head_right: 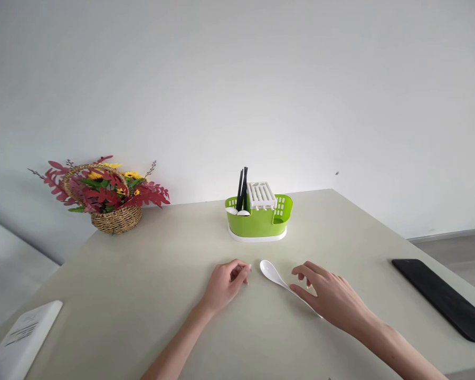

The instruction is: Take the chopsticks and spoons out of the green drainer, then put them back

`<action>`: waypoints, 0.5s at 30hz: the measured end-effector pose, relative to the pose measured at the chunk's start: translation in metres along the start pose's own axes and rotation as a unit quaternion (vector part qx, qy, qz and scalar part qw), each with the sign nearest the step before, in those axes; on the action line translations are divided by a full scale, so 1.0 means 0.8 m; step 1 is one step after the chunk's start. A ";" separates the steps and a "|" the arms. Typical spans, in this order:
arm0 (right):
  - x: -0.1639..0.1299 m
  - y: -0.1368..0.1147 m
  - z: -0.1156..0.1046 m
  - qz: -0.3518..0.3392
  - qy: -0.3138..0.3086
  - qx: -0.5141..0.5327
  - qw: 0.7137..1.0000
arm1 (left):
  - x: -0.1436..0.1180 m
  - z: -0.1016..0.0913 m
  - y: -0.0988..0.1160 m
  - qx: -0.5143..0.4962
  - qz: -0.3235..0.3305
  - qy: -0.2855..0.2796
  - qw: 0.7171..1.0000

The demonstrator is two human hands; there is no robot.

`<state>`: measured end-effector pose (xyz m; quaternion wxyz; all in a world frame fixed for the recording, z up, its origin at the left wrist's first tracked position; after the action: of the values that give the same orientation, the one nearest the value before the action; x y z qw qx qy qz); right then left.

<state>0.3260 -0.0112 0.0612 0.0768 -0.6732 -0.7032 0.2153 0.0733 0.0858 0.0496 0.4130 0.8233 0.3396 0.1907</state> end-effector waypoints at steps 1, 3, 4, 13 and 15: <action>-0.004 0.006 0.009 0.001 -0.004 0.011 1.000 | 0.001 -0.001 0.000 0.002 -0.001 0.002 1.000; -0.008 0.007 0.026 -0.005 -0.010 0.030 0.999 | 0.003 0.000 0.000 0.007 -0.004 0.007 1.000; -0.009 0.004 0.034 -0.012 -0.010 0.037 0.999 | 0.004 0.000 0.000 0.012 -0.006 0.012 1.000; 0.006 -0.041 0.062 -0.094 0.043 0.124 0.987 | 0.002 0.022 0.021 0.142 0.008 0.009 0.990; 0.006 -0.037 0.062 -0.098 0.033 0.187 0.977 | -0.005 0.016 0.028 0.119 0.006 -0.011 0.993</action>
<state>0.2785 -0.0161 0.0279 0.2447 -0.5813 -0.7105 0.3121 0.0874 0.0665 0.0603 0.3145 0.8708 0.3504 0.1419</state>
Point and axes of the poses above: each hand's wrist, its own x-axis towards the middle knuckle, its own z-axis out of the palm, y = z × x, the point moved 4 cm from there along x, towards the middle knuckle, and after that the axes turned 14 degrees about -y, right-handed, at the moved point
